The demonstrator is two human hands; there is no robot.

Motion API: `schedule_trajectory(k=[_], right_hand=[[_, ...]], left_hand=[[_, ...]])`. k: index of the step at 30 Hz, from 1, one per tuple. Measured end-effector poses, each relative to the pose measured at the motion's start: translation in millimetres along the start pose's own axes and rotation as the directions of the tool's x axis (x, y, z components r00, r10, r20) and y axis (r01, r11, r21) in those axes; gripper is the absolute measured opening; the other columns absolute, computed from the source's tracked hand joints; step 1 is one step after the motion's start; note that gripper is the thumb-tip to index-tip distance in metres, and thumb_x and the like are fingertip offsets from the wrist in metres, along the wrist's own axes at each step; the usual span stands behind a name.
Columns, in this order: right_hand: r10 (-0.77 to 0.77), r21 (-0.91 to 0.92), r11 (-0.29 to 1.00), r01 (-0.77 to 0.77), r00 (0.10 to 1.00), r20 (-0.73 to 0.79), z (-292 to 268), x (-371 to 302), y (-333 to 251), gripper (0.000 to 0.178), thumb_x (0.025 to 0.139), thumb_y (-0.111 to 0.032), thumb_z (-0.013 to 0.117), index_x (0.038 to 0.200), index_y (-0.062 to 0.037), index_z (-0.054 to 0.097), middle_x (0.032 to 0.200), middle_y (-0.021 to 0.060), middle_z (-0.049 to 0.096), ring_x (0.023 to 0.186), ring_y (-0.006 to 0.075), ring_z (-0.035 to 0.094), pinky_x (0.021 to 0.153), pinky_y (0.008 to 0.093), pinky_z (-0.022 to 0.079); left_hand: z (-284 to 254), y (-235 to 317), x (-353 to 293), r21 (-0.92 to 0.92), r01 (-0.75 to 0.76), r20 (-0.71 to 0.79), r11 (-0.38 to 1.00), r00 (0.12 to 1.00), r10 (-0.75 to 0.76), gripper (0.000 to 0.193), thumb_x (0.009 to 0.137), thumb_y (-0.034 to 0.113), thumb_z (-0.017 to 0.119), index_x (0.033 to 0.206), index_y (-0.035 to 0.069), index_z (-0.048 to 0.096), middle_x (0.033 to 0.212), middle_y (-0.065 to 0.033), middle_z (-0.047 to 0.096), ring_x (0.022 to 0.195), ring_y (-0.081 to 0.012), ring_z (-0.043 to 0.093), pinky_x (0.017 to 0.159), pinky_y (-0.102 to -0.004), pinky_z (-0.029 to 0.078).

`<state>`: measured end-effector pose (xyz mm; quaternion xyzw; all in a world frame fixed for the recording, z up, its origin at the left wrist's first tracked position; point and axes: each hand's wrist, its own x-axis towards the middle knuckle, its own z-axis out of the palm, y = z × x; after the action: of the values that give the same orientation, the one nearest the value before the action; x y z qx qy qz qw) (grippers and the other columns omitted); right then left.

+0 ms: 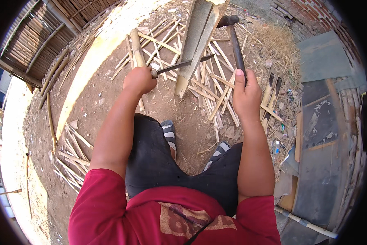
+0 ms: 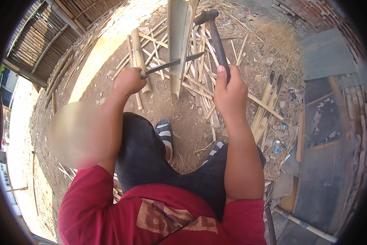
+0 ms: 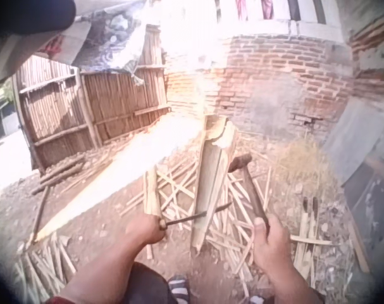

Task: The person splits a vertical bamboo pole using a machete and a hammer.

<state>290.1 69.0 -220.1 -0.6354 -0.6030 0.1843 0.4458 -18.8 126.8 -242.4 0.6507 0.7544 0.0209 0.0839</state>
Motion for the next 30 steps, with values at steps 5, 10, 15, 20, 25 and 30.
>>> schedule_trajectory(k=[5,10,15,20,25,30], right_hand=[[0.204,-0.421,0.902,-0.100,0.956,0.210,18.6,4.1,30.7,0.039,0.105,-0.041,0.054,0.118,-0.0054,0.063,0.083,0.0228,0.070,0.084,0.0448,0.070,0.074,0.0552,0.051],[0.048,-0.097,0.994,-0.043,0.998,0.047,15.2,3.0,22.5,0.037,0.106,-0.039,0.054,0.109,-0.0041,0.065,0.080,0.0209,0.070,0.079,0.0431,0.069,0.072,0.0512,0.052],[0.079,-0.102,0.992,-0.074,0.996,0.039,12.6,0.2,20.0,0.039,0.105,-0.041,0.054,0.110,-0.0036,0.065,0.082,0.0226,0.070,0.083,0.0435,0.070,0.074,0.0515,0.052],[0.140,-0.217,0.971,-0.105,0.978,0.153,32.4,4.9,43.7,0.045,0.105,-0.043,0.053,0.110,-0.0004,0.066,0.086,0.0249,0.070,0.088,0.0455,0.069,0.079,0.0529,0.052],[-0.031,0.066,0.997,0.032,0.999,-0.012,14.3,4.1,2.1,0.043,0.106,-0.042,0.054,0.108,-0.0004,0.065,0.078,0.0224,0.069,0.073,0.0447,0.067,0.068,0.0528,0.049],[0.121,-0.256,0.963,-0.084,0.984,0.132,48.5,-4.9,49.2,0.039,0.105,-0.040,0.055,0.110,-0.0026,0.064,0.082,0.0236,0.070,0.079,0.0464,0.070,0.071,0.0528,0.053]], left_hand=[[4.2,-4.0,5.7,-0.008,0.021,0.024,1.000,0.999,-0.021,0.030,0.085,0.026,0.067,0.108,0.009,0.076,0.105,-0.0193,0.075,0.100,-0.0364,0.072,0.089,-0.0477,0.058],[3.1,-7.3,1.5,-0.020,0.036,0.010,0.999,0.999,-0.036,0.030,0.085,0.026,0.067,0.108,0.009,0.076,0.105,-0.0197,0.075,0.100,-0.0366,0.072,0.090,-0.0474,0.057],[4.0,-4.0,7.7,0.006,0.025,0.034,1.000,0.999,-0.025,0.032,0.085,0.026,0.067,0.110,0.008,0.076,0.105,-0.0199,0.075,0.100,-0.0367,0.072,0.090,-0.0468,0.057],[0.6,-9.8,7.1,-0.029,0.042,0.009,0.999,0.999,-0.042,0.030,0.085,0.025,0.067,0.109,0.008,0.076,0.104,-0.0201,0.075,0.099,-0.0364,0.072,0.089,-0.0473,0.057],[0.7,-6.7,1.5,0.023,0.041,0.041,0.999,0.998,-0.042,0.031,0.086,0.026,0.067,0.111,0.009,0.076,0.107,-0.0183,0.075,0.101,-0.0352,0.072,0.089,-0.0467,0.058],[-2.4,0.4,3.8,0.015,0.052,0.047,0.999,0.997,-0.053,0.031,0.086,0.026,0.067,0.111,0.009,0.076,0.108,-0.0179,0.075,0.102,-0.0349,0.072,0.090,-0.0468,0.058]])
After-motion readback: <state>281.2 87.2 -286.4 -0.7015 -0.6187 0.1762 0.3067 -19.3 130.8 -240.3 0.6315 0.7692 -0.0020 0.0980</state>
